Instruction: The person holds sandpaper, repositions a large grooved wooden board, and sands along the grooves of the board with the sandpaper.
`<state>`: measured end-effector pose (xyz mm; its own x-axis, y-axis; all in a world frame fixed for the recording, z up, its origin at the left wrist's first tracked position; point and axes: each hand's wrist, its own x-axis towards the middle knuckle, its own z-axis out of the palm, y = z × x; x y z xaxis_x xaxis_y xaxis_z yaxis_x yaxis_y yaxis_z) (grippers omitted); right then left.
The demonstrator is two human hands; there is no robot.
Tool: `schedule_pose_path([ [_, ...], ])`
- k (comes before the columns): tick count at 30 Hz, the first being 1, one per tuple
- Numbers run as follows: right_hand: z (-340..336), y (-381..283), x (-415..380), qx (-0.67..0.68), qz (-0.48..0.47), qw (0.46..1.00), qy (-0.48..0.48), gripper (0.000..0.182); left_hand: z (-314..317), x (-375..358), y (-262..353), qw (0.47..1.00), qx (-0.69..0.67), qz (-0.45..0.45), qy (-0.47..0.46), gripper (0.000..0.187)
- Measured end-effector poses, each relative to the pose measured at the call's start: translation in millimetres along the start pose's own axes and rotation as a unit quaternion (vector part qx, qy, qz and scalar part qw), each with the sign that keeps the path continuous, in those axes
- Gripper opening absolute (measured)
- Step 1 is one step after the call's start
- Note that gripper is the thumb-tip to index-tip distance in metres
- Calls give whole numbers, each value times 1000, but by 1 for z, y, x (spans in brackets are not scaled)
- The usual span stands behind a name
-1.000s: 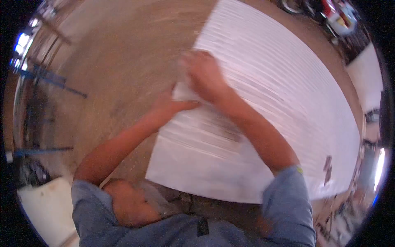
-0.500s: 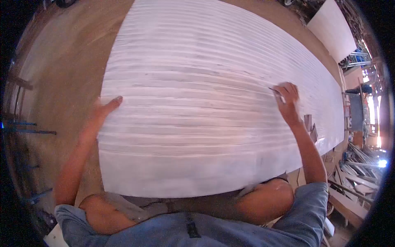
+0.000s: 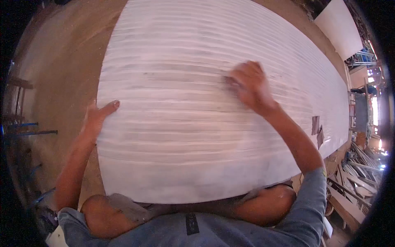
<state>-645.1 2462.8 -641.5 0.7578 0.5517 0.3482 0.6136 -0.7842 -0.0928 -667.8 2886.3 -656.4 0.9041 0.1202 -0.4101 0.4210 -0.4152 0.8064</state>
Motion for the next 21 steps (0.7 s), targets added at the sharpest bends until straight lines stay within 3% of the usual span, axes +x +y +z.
schedule_pose_path([
  [1, 16, -21, 26, 35, -39, 998, 41, 8, -2, 2, -4, 1000, 1, -1, 4, 73],
  [4, 28, -38, 54, 27, -95, 995, -9, 14, -1, 3, -8, 1000, -29, -4, -7, 76],
  [6, 14, -13, 27, 30, -27, 998, -42, 19, 0, 6, -10, 999, -28, 12, 11, 76],
  [10, -39, 74, -85, -87, 105, 991, -18, 20, 1, 13, -20, 1000, -10, -10, 22, 71],
  [12, -45, 70, -86, -65, 103, 992, -37, 18, 3, 3, -5, 997, -79, 11, -22, 67],
  [14, -31, 50, -52, -30, 62, 997, -44, 16, 3, 0, 4, 998, -61, -11, -23, 67],
  [18, 51, -65, 93, 59, -70, 995, -29, 21, -1, -8, 18, 998, -9, -61, -8, 67],
  [19, 69, -85, 121, 94, -103, 990, 20, 23, -3, -6, 14, 998, -9, -59, 2, 67],
  [21, 72, -102, 141, 102, -103, 989, 8, 22, -5, -3, 5, 997, -54, 18, -49, 70],
])
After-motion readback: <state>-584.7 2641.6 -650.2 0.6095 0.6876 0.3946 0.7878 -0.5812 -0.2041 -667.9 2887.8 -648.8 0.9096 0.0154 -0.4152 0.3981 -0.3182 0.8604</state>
